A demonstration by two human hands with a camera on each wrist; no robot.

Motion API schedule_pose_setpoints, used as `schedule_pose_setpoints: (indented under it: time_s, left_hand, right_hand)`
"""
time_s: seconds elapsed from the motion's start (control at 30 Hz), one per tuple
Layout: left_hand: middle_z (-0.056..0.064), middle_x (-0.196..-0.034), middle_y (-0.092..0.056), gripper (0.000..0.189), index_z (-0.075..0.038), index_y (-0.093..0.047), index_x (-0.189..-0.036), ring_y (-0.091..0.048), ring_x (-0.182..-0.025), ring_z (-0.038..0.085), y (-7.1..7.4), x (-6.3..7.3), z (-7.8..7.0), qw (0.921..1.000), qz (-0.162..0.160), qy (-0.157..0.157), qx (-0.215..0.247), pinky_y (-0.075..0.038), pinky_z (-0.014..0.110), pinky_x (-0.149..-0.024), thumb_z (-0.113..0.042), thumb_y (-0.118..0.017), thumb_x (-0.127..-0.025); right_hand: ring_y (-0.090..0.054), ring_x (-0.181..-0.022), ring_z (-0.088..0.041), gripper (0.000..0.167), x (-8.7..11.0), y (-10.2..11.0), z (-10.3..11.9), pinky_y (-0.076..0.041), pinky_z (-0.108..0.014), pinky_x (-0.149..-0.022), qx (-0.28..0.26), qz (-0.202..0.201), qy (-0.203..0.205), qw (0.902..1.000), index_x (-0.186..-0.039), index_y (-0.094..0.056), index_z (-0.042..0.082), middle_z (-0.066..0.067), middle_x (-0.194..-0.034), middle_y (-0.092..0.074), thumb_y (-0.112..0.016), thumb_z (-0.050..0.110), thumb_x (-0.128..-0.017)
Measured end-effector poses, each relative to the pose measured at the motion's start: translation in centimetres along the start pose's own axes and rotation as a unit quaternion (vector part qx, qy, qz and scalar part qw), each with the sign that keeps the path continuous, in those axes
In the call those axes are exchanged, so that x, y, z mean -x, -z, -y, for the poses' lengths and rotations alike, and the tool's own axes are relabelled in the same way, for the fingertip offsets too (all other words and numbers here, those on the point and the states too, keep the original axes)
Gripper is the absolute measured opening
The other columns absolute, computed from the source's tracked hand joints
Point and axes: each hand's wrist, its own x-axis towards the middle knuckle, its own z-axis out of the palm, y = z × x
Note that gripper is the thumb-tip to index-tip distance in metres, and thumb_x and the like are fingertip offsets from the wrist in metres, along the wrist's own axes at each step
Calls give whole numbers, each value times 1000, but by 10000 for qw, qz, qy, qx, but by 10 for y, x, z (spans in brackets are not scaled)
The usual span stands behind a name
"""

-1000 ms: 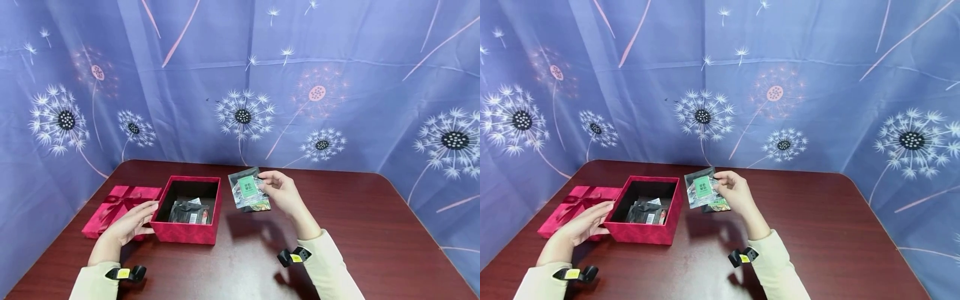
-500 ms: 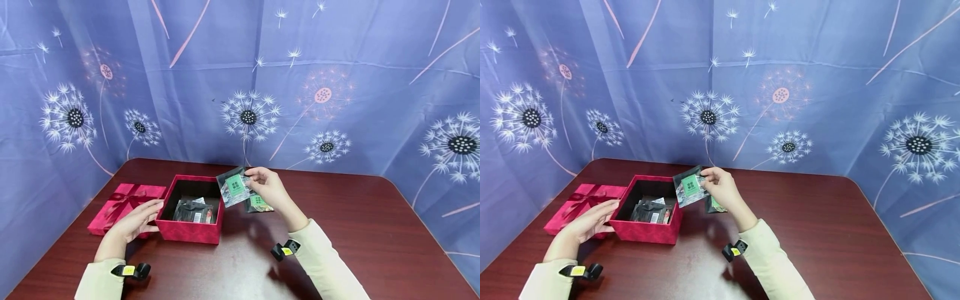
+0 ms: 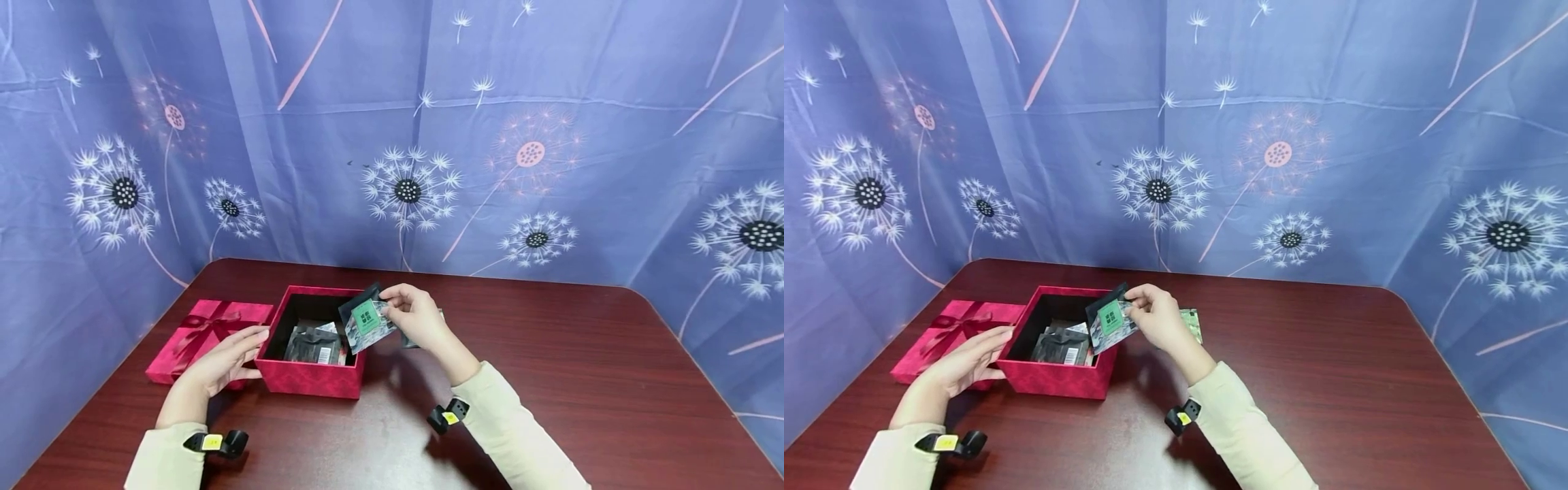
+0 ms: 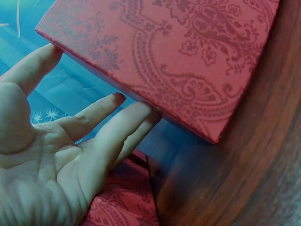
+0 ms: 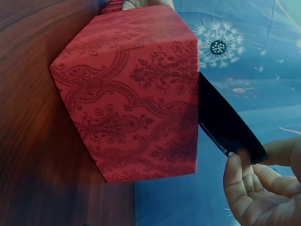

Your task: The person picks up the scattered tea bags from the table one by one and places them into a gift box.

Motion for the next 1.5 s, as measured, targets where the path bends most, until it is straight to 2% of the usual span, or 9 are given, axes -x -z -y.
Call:
schedule_pose_setpoints:
  time_s: [0.27,0.5,0.87,1.2,1.37,1.5]
  left_hand:
    - [28,-152,-14,69,2,-14,-148,-8,-140,51,0,-3,1,10000,34,-27,-40,-49,48,-95,-36,-44,-98]
    - [27,-154,-8,71,2,-12,-148,-2,-140,52,0,-1,0,9999,-6,80,-112,-48,49,-96,-37,-43,-98]
    - [26,-155,-8,72,1,-11,-149,-3,-140,51,2,0,1,9999,-67,118,-63,-48,48,-96,-38,-44,-98]
    - [26,-155,-7,70,1,-13,-148,-2,-140,52,0,1,2,9999,-82,74,-65,-47,50,-97,-37,-44,-98]
    - [26,-155,-7,70,2,-14,-148,-2,-140,53,0,1,1,9999,-83,38,-71,-47,51,-97,-37,-45,-98]
    - [26,-155,-9,70,2,-14,-148,-2,-140,52,0,0,1,10000,-81,26,-36,-47,51,-96,-37,-45,-98]
  right_hand:
    - [-52,-63,-6,20,-5,-3,3,-40,-18,-55,137,-107,3,9998,-102,-65,-5,-14,-79,-64,-63,-4,-83]
    - [-56,-65,-11,18,-7,-15,5,-43,-20,-57,504,-266,40,9984,-100,-66,0,-11,-78,-65,-65,-1,-81]
    - [-58,-68,-13,20,-13,-39,18,-46,-19,-61,871,199,604,9942,-105,-64,0,-9,-80,-64,-64,1,-85]
    - [-58,-68,-12,21,-11,-57,16,-46,-18,-63,945,729,772,9898,-107,-64,0,-9,-82,-65,-63,2,-87]
    - [-59,-83,-20,19,-7,-65,13,-49,-25,-75,1493,929,919,9801,-107,-64,2,-9,-90,-64,-62,4,-88]
    - [-55,-97,-24,19,-3,-68,12,-47,-34,-86,1982,809,1073,9709,-106,-65,3,-9,-98,-62,-63,6,-88]
